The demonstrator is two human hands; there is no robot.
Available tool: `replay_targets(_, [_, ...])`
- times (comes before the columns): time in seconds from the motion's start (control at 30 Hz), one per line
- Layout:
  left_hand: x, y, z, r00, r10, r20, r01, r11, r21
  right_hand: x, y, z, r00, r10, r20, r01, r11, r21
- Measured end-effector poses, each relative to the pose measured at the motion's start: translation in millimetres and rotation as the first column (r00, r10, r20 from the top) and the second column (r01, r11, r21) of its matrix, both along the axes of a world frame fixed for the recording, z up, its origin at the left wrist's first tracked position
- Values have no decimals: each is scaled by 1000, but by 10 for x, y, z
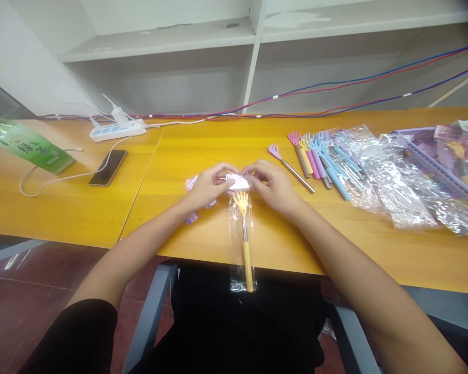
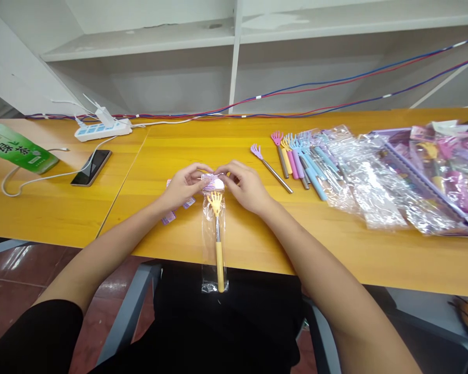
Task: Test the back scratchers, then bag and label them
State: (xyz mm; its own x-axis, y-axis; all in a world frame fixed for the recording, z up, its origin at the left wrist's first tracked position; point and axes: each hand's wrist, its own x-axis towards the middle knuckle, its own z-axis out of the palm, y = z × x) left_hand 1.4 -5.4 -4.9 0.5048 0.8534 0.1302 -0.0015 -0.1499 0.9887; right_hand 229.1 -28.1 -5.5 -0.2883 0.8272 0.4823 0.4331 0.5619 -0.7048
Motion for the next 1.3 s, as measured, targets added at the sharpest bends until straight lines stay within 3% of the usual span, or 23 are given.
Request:
replay_targets(0.67, [-10,60,-80,997,-29,67,27,999,32,47,-46,121,993,115,-6,-115,993,31])
replay_targets(0.9, [-17,62,-72,998,-26,54,22,997,76,35,-58,125,997,80,20,-79,997,-8])
replay_targets(1.07, [-30,45,-54,999,-33,-24,36,989,142,28,-45,91,997,64,36,-64,998,-3])
replay_targets(1.3, [-43,-9,12,956,41,-290,62,939,337,14,-34,49,998,46,30,-47,999,10])
